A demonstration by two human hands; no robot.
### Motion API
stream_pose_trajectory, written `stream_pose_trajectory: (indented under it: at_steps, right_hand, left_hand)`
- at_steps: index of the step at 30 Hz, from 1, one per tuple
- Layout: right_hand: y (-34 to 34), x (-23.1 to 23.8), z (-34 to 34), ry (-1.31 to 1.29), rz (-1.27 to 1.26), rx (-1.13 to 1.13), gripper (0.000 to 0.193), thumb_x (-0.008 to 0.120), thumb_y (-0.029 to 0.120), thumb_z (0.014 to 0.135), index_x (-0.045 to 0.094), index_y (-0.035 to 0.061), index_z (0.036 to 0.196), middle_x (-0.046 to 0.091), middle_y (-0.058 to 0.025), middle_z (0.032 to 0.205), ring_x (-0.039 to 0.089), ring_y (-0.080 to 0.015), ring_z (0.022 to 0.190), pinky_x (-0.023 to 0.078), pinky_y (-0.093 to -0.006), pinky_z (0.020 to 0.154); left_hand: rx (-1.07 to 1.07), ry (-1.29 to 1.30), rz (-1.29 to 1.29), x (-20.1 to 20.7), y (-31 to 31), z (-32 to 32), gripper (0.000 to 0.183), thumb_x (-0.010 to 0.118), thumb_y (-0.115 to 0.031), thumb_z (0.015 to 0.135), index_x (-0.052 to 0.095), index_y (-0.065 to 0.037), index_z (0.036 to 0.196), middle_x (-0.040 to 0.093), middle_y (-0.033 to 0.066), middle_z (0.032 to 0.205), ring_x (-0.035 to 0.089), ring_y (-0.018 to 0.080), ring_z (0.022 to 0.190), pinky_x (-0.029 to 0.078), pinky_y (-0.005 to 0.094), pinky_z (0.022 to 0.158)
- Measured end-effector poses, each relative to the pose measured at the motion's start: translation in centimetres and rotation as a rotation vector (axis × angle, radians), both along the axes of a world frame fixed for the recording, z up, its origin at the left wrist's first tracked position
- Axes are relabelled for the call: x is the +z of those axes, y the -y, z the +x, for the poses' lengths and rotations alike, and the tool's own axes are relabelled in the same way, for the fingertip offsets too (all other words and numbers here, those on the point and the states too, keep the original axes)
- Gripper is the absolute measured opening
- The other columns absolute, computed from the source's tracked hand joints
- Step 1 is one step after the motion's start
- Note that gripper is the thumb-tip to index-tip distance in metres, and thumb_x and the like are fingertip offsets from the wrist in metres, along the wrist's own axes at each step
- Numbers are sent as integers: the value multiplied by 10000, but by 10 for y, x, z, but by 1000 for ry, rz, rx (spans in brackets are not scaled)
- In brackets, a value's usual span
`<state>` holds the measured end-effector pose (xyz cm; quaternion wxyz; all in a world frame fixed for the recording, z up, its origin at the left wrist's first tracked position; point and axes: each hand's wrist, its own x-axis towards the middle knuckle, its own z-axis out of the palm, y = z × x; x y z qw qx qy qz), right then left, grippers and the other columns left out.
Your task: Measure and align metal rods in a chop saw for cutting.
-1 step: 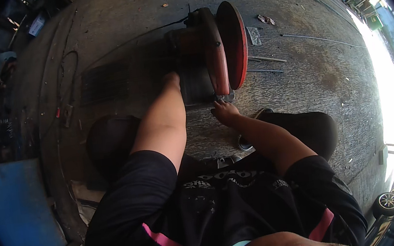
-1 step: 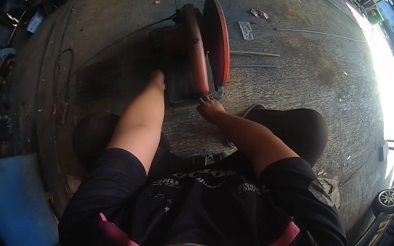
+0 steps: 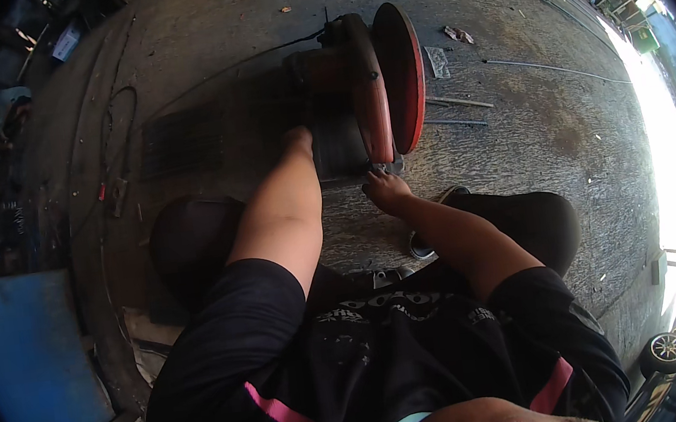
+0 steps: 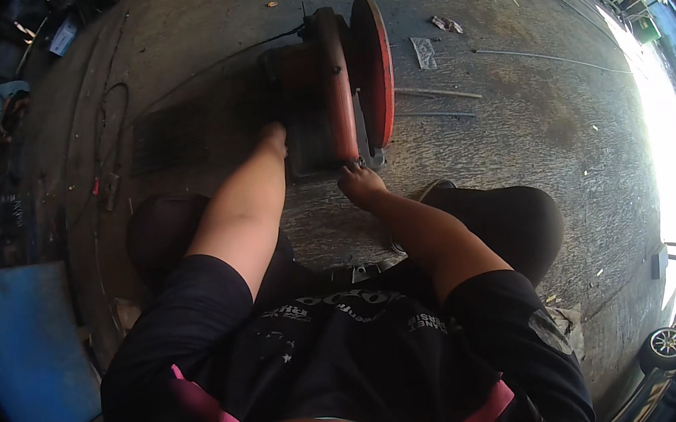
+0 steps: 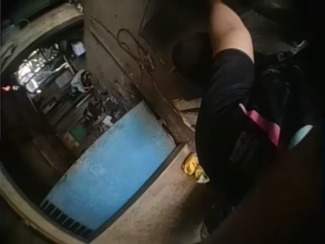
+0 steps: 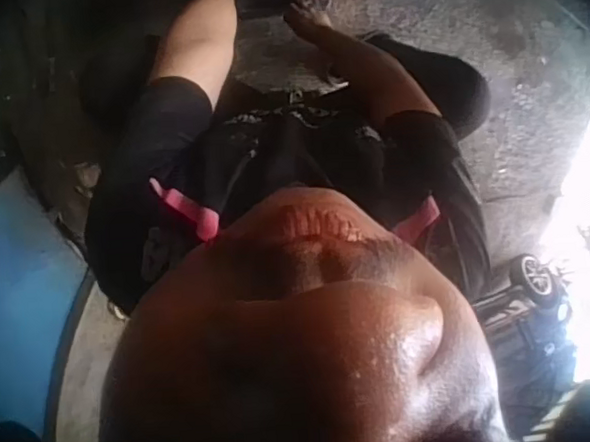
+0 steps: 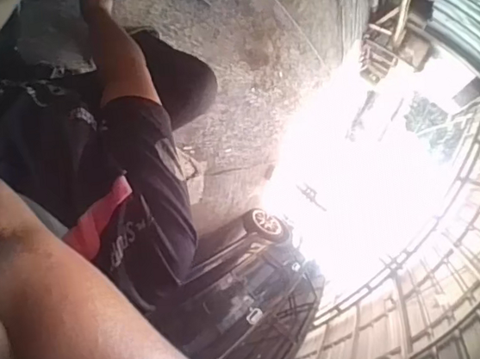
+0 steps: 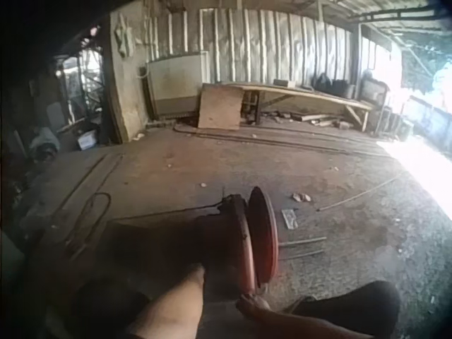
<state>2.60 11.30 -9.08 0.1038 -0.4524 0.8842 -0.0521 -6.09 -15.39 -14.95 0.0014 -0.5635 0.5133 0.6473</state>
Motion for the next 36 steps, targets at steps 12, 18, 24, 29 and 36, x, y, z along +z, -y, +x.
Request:
stream_pose_trajectory:
  at_steps: [12, 18, 24, 29, 36]
  right_hand:
    - [-6, 5, -9, -168, -75, -17, 101, 612, 191, 762, 665, 131, 824, 580, -55, 970, 527, -222, 1035, 416, -394, 847]
    - [-10, 5, -8, -175, -97, -42, 89, 607, 187, 769, 648, 132, 826, 577, -46, 988, 511, -226, 1052, 409, -394, 855]
    - [-11, 3, -8, -164, -246, -58, 79, 531, 139, 777, 606, 117, 775, 579, -52, 896, 533, -226, 923, 413, -373, 779]
    - [-10, 3, -10, -166, -228, -62, 91, 528, 127, 771, 593, 104, 831, 559, -56, 903, 533, -227, 906, 413, -363, 774]
    - [-14, -2, -11, -235, -295, -64, 144, 529, 122, 776, 595, 104, 902, 532, -59, 903, 540, -232, 890, 409, -360, 749]
  left_hand:
    - [-881, 205, -1210, 36, -45, 3, 336, 621, -168, 732, 628, -15, 1031, 633, 212, 1016, 615, 352, 979, 503, 409, 873]
    - [-1083, -210, -1373, 52, -70, -15, 385, 569, -162, 796, 558, -18, 1153, 537, 215, 1213, 512, 330, 1147, 386, 413, 1016]
    - [-1267, -271, -1253, 31, -72, -53, 498, 528, -237, 856, 446, -62, 1315, 441, 217, 1329, 437, 340, 1222, 336, 418, 1045]
    - [-1246, -316, -1178, 1, -71, -61, 545, 516, -281, 863, 404, -71, 1353, 418, 213, 1350, 418, 348, 1234, 312, 435, 1049]
    - [-1131, -335, -1008, -51, -66, -68, 597, 517, -366, 854, 392, -83, 1365, 405, 194, 1363, 388, 351, 1252, 288, 483, 1041]
